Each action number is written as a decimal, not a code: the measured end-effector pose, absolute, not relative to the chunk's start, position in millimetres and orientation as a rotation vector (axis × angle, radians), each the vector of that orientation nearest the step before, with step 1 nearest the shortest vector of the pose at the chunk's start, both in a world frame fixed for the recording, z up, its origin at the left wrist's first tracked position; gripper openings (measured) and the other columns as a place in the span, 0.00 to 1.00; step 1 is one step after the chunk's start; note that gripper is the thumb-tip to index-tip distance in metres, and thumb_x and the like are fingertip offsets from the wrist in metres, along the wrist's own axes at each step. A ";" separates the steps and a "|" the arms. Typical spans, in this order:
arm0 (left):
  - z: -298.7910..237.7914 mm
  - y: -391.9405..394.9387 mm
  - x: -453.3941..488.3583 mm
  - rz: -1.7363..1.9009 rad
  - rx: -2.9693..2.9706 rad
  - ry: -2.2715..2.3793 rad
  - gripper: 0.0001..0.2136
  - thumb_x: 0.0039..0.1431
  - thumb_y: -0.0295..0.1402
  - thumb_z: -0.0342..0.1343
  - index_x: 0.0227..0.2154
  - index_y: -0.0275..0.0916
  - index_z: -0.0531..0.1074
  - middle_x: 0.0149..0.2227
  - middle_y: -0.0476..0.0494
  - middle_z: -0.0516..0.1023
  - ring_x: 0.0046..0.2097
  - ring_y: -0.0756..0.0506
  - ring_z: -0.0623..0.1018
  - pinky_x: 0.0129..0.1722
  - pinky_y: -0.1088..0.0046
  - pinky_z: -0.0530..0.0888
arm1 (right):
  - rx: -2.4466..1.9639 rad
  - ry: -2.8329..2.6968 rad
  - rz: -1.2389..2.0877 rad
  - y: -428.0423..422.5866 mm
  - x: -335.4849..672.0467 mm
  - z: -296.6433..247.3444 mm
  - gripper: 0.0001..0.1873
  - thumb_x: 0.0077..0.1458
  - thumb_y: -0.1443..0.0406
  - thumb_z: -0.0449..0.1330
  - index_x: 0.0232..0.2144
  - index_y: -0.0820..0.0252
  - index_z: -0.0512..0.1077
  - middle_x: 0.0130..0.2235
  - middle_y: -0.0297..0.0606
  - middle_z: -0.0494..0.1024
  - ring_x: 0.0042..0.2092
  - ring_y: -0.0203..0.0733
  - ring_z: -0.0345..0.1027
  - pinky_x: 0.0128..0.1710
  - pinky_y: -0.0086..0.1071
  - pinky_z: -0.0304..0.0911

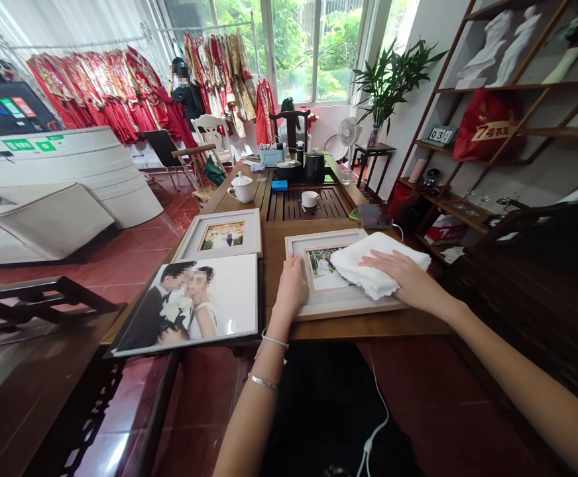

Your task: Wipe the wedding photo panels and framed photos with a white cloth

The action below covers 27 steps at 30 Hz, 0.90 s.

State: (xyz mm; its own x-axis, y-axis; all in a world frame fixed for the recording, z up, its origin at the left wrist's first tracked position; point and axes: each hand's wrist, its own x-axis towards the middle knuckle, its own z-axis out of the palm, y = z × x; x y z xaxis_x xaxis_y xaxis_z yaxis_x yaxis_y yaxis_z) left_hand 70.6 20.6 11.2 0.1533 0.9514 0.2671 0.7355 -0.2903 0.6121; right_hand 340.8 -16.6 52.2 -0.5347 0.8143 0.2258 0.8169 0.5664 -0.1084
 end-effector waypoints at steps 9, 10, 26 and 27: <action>12.4 20.5 70.2 0.870 2.142 1.619 0.24 0.53 0.13 0.38 0.51 0.27 0.65 0.59 0.26 0.66 0.67 0.40 0.54 0.65 0.57 0.55 | -1.493 -2.536 -0.036 58.4 327.5 48.0 0.31 0.48 0.76 0.50 0.55 0.58 0.66 0.60 0.43 0.67 0.63 0.51 0.52 0.59 0.54 0.49; 12.0 20.6 70.2 0.873 2.142 1.622 0.24 0.52 0.13 0.38 0.51 0.28 0.65 0.59 0.26 0.66 0.67 0.40 0.55 0.65 0.57 0.55 | -1.510 -2.527 -0.028 62.1 325.3 47.1 0.33 0.47 0.76 0.50 0.56 0.59 0.65 0.60 0.44 0.67 0.63 0.51 0.53 0.58 0.54 0.50; 10.2 20.8 72.7 0.970 2.140 1.605 0.26 0.50 0.12 0.39 0.51 0.31 0.66 0.58 0.31 0.67 0.67 0.42 0.55 0.65 0.57 0.55 | -1.410 -2.526 0.359 -69.7 309.3 66.2 0.41 0.43 0.78 0.49 0.61 0.53 0.60 0.58 0.38 0.69 0.59 0.49 0.62 0.56 0.44 0.61; 10.4 20.9 72.4 0.953 2.144 1.609 0.26 0.50 0.12 0.38 0.51 0.30 0.66 0.58 0.30 0.67 0.67 0.41 0.55 0.65 0.57 0.55 | -1.374 -2.506 0.411 -75.5 305.8 70.5 0.39 0.45 0.78 0.49 0.61 0.52 0.60 0.58 0.37 0.69 0.59 0.49 0.62 0.56 0.42 0.61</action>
State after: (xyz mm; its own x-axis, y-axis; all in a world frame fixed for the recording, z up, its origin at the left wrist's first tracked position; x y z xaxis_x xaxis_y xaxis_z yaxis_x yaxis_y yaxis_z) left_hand 72.4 20.9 10.4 0.1551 0.9316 0.3287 0.7359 -0.3309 0.5908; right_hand 305.8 -75.5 70.5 -0.5223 0.8486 0.0846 0.7771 0.5144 -0.3627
